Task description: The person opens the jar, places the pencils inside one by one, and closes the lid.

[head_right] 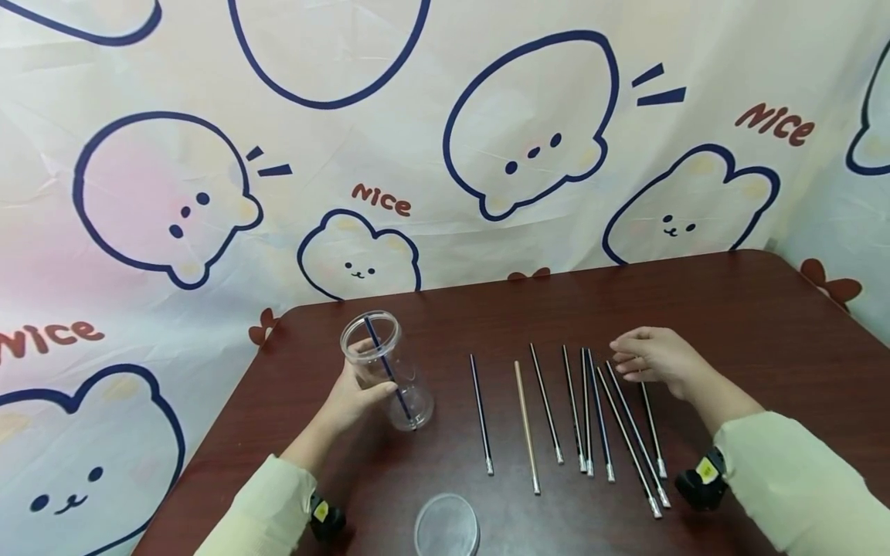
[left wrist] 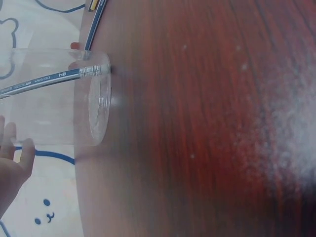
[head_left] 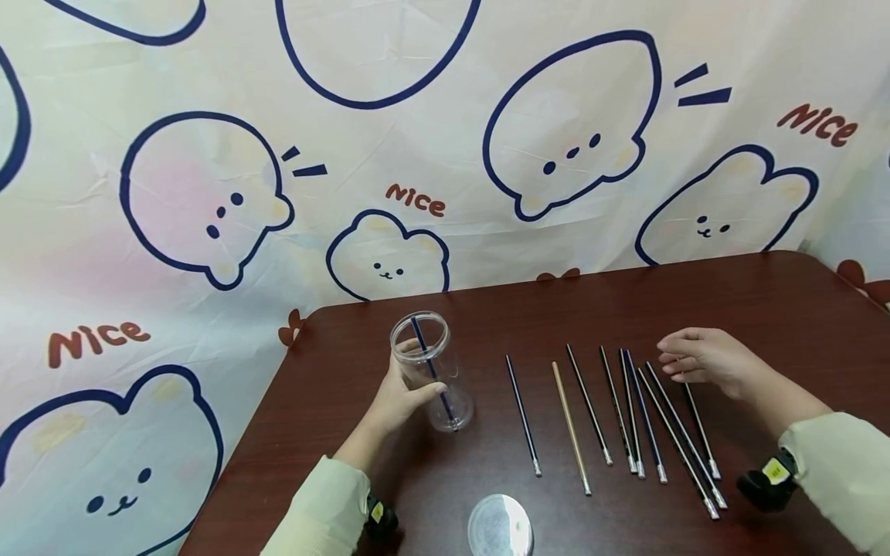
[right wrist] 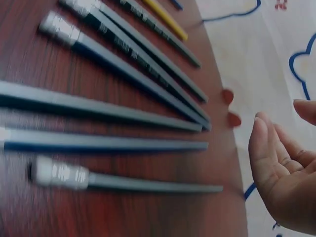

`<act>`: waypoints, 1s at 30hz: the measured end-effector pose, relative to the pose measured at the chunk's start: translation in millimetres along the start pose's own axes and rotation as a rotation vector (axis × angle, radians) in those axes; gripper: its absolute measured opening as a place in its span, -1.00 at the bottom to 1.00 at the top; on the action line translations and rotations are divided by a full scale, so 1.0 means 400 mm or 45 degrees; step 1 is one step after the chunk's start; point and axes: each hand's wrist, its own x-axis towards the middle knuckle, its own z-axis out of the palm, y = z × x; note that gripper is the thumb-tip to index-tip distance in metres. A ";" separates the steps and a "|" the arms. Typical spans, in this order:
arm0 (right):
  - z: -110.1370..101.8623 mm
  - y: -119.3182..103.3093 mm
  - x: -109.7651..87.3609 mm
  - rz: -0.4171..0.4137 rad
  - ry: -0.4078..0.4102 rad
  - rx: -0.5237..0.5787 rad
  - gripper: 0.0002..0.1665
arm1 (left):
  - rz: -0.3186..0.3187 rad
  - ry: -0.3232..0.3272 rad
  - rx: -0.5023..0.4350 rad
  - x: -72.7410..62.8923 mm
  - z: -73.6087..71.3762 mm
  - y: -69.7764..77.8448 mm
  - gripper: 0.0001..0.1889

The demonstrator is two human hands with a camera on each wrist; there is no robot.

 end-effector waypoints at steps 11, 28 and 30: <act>-0.066 0.094 0.019 0.099 -0.005 -0.052 -0.32 | -0.058 -0.004 0.033 -0.014 0.012 0.055 -0.25; -0.041 0.092 0.028 0.273 0.006 -0.301 -0.43 | 0.028 -0.019 0.022 0.004 -0.008 -0.004 -0.24; -0.036 0.091 0.030 0.257 0.022 -0.355 -0.58 | 0.041 -0.022 0.020 0.004 -0.009 -0.005 -0.24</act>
